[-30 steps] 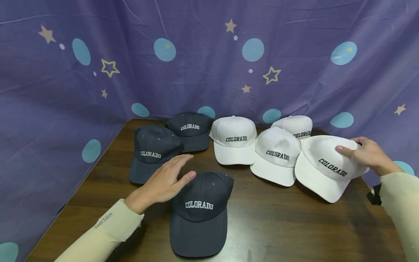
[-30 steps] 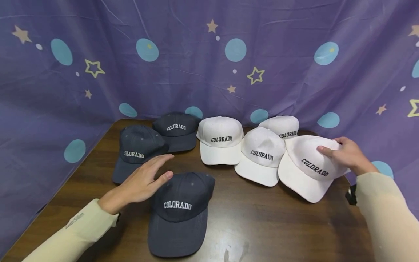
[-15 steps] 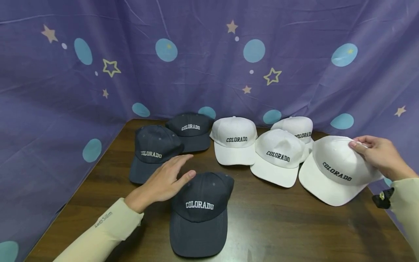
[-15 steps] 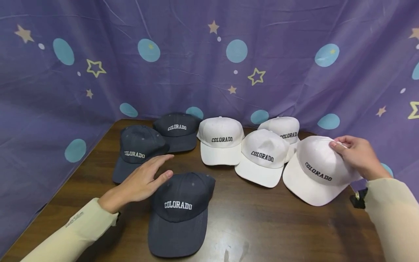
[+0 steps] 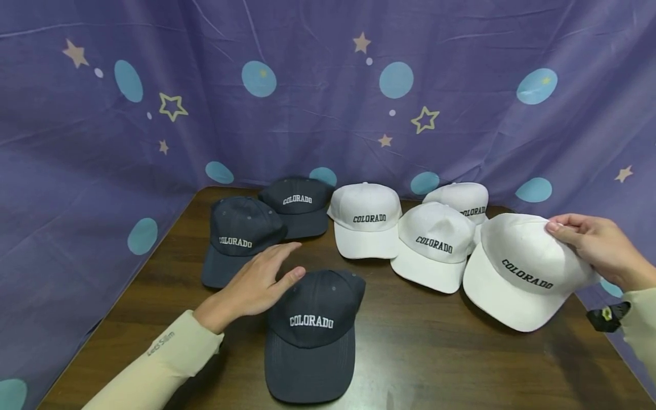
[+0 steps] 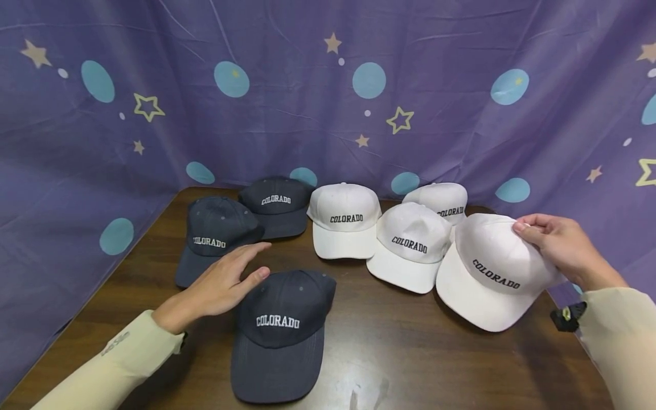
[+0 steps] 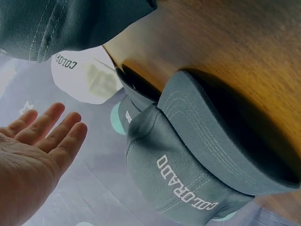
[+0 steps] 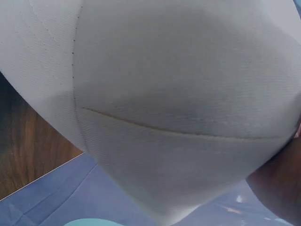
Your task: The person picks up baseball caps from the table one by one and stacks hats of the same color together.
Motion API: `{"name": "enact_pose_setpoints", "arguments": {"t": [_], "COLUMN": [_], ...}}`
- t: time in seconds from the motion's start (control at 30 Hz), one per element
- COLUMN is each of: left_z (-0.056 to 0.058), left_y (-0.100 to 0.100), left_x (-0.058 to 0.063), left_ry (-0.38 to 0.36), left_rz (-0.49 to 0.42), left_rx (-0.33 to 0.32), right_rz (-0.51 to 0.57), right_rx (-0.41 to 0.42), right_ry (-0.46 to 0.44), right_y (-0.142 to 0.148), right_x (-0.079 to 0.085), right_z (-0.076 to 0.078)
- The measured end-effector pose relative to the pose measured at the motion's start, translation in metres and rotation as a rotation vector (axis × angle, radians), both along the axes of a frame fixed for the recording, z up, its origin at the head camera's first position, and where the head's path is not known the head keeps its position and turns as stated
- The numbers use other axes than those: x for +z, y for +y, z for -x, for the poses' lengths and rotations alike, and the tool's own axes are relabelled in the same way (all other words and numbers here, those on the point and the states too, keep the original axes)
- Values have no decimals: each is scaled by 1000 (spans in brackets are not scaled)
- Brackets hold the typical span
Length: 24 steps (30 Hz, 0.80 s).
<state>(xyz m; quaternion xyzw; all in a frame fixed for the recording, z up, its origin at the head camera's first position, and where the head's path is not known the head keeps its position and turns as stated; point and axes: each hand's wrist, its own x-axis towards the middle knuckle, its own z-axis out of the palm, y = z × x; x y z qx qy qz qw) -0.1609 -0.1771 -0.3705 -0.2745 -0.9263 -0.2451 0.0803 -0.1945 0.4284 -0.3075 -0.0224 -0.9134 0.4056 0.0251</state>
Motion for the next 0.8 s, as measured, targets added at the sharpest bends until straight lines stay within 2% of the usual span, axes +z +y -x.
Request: {"name": "enact_pose_setpoints", "arguments": {"t": [0.13,0.27,0.37,0.57,0.8], "left_z": [0,0,0,0,-1], "left_y": [0,-1,-2,-3,-3], "left_x": [0,0,0,0,0], "left_ry": [3,5,7,14,18], "left_rz": [-1,2,5,6,11], "left_rx": [6,5,3,-4,2], "right_rz": [60,113,129,114,183], "right_rx": [50,134,169,189,315], "right_ry": [-22,-32,-22,-5,-44], "right_y": [-8,-14,-20,-35,-46], "right_x": [4,7,7,6,8], "right_z": [-4,-9,-11,-16,-21]}}
